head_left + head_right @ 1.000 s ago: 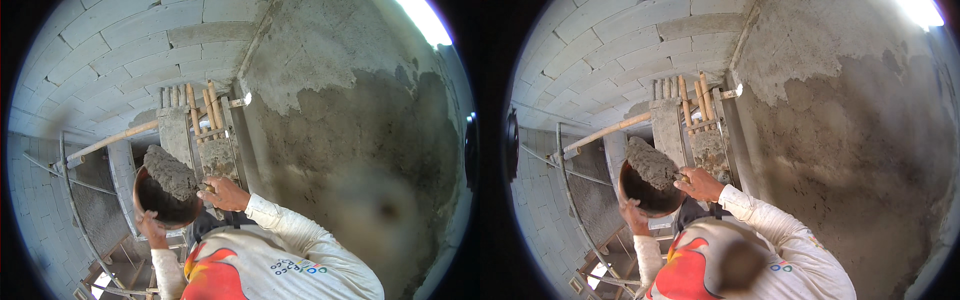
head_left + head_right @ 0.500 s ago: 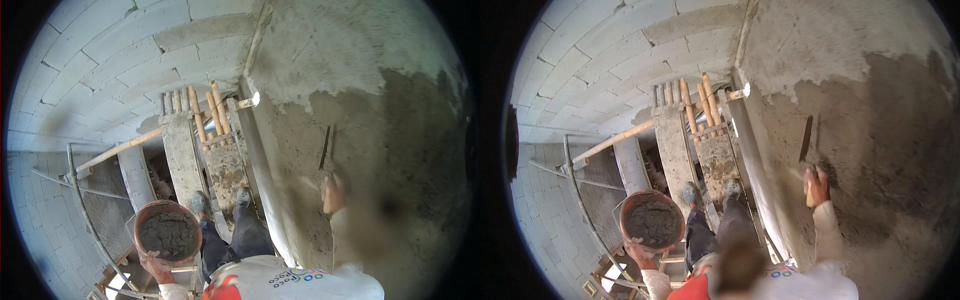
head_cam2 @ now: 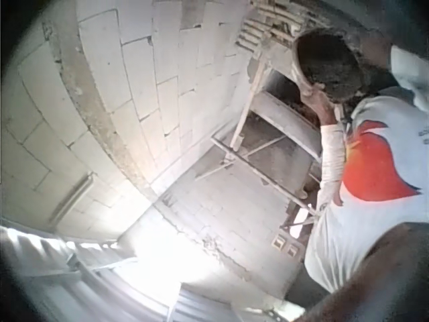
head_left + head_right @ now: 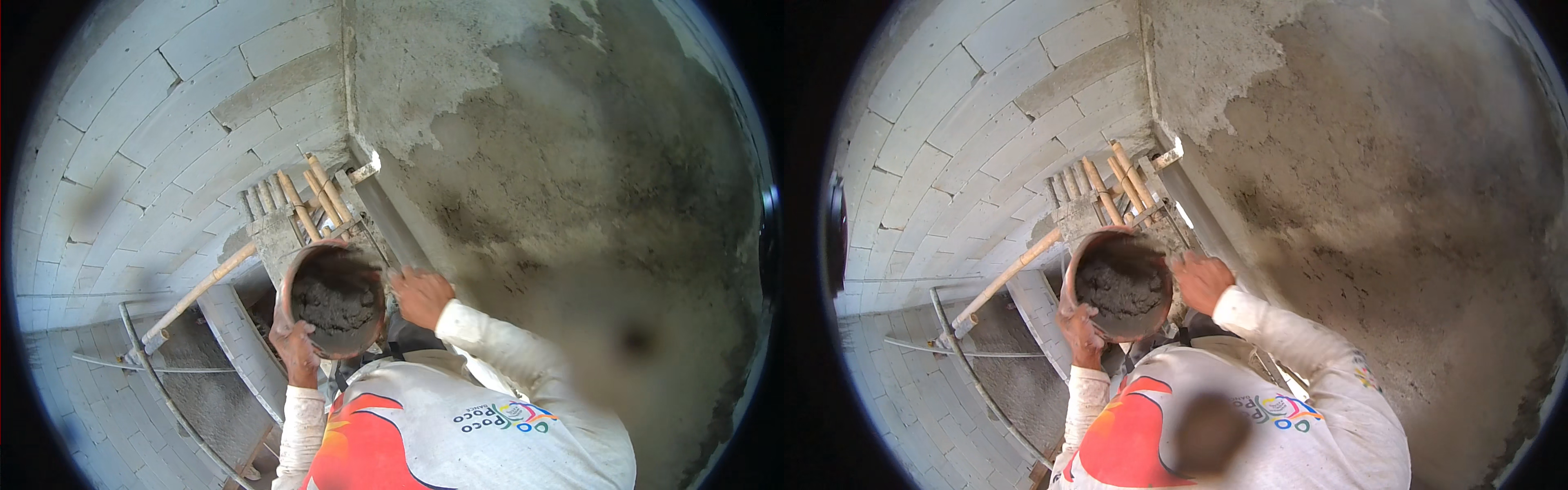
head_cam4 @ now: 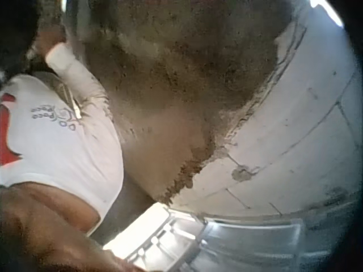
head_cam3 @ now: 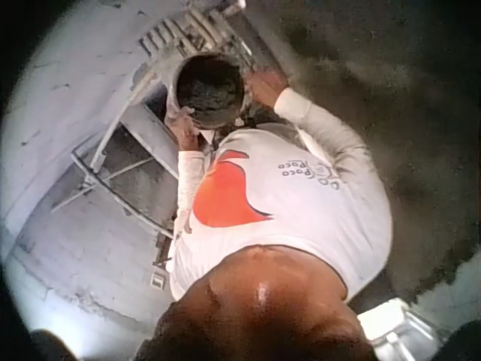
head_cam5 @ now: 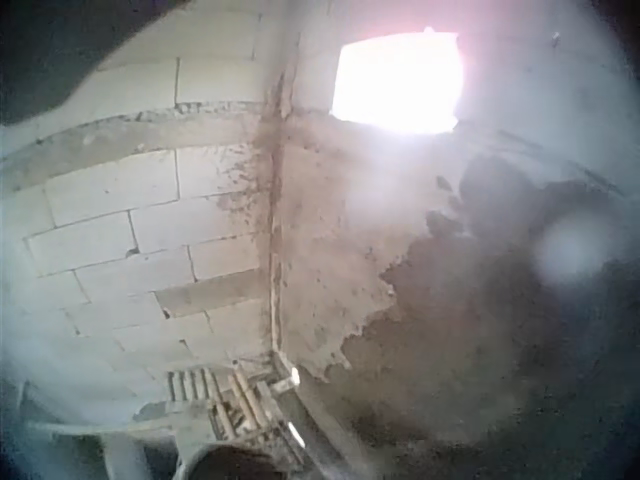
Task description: The person applies wet mortar from a bucket onto an interior cinder block wall using a trowel.
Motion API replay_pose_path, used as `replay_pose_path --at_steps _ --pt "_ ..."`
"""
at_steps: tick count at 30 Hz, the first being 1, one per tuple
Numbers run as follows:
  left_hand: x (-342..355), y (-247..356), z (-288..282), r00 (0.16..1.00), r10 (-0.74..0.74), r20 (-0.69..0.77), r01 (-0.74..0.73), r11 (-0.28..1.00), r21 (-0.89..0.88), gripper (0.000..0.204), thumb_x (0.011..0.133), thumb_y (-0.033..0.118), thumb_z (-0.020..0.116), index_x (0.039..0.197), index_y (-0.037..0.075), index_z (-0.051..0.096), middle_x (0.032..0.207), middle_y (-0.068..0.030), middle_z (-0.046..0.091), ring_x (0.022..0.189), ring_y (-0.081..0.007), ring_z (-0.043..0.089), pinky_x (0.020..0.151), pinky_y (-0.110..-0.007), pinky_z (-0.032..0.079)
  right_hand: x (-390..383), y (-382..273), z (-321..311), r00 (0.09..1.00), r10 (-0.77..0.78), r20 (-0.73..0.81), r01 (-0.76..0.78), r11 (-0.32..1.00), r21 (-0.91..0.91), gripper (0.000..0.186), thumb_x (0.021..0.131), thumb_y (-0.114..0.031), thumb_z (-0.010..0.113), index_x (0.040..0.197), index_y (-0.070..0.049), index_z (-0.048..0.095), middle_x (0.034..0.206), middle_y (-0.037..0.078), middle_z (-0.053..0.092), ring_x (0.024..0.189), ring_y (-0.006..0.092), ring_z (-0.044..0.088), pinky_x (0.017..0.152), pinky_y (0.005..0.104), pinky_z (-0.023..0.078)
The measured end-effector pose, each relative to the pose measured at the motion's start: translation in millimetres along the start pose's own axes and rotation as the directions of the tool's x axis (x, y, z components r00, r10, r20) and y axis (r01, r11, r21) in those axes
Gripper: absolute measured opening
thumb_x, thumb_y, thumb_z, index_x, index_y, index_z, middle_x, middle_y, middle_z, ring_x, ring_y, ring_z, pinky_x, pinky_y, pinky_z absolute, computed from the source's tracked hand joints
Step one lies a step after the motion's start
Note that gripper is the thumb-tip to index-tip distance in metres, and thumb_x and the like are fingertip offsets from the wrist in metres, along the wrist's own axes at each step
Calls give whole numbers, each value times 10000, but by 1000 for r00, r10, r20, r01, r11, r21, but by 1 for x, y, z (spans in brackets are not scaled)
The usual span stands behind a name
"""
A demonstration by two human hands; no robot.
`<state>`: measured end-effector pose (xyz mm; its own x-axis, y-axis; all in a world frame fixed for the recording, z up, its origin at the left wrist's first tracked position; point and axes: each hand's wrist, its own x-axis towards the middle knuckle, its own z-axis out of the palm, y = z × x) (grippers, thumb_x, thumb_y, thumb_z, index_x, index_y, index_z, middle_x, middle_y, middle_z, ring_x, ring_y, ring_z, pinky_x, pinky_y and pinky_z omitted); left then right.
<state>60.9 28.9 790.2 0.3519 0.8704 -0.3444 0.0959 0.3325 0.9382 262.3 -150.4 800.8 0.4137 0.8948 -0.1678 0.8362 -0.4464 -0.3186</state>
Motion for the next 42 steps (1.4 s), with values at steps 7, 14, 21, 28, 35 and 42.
replay_pose_path --at_steps 7,14,21,28,35,42 --pt "11 26 16 960 164 226 -170 986 3 766 659 -75 456 1422 -107 512 1430 -109 566 1273 -185 539 989 -218 421 -13 -49 -19 987 -36 154 49 995 -81 236 846 -167 648 1009 -1 609 923 171 663 841 317 719 652 430 579" --pt "-7 34 3 958 42 283 -61 996 62 671 669 -53 518 1335 -109 583 1405 -145 591 1392 -220 461 1163 -295 278 -12 -32 -35 987 159 32 -151 973 -174 202 860 -165 595 991 -16 634 895 189 687 806 364 717 664 467 570" --pt "-31 61 -4 883 271 383 -362 913 188 763 650 -27 526 1407 -115 502 1511 -151 505 1478 -218 353 1251 -342 93 -23 -80 29 960 -12 280 -139 849 510 311 921 -255 598 1020 36 651 913 278 689 885 469 673 783 534 534" --pt "-20 48 -51 955 203 216 -198 979 -42 752 666 -87 480 1417 -107 492 1405 -143 559 1333 -223 495 1128 -298 329 -16 -115 15 964 -57 258 -108 806 581 394 910 -294 682 1048 68 609 871 316 675 858 503 664 790 533 524" --pt "-3 45 -59 981 156 112 -137 977 -163 799 650 -99 473 1449 -70 497 1452 -88 538 1228 -138 538 853 -196 471 8 -108 23 959 49 279 -150 923 354 440 944 -366 624 997 70 605 909 326 676 875 500 657 785 543 507" --pt "-12 42 -71 999 15 51 -1 967 -255 823 641 -104 442 1461 -67 489 1468 -75 539 1234 -118 534 804 -167 463 1 -110 4 964 82 252 -165 929 331 444 940 -368 627 1040 64 638 918 328 682 920 487 661 819 535 508"
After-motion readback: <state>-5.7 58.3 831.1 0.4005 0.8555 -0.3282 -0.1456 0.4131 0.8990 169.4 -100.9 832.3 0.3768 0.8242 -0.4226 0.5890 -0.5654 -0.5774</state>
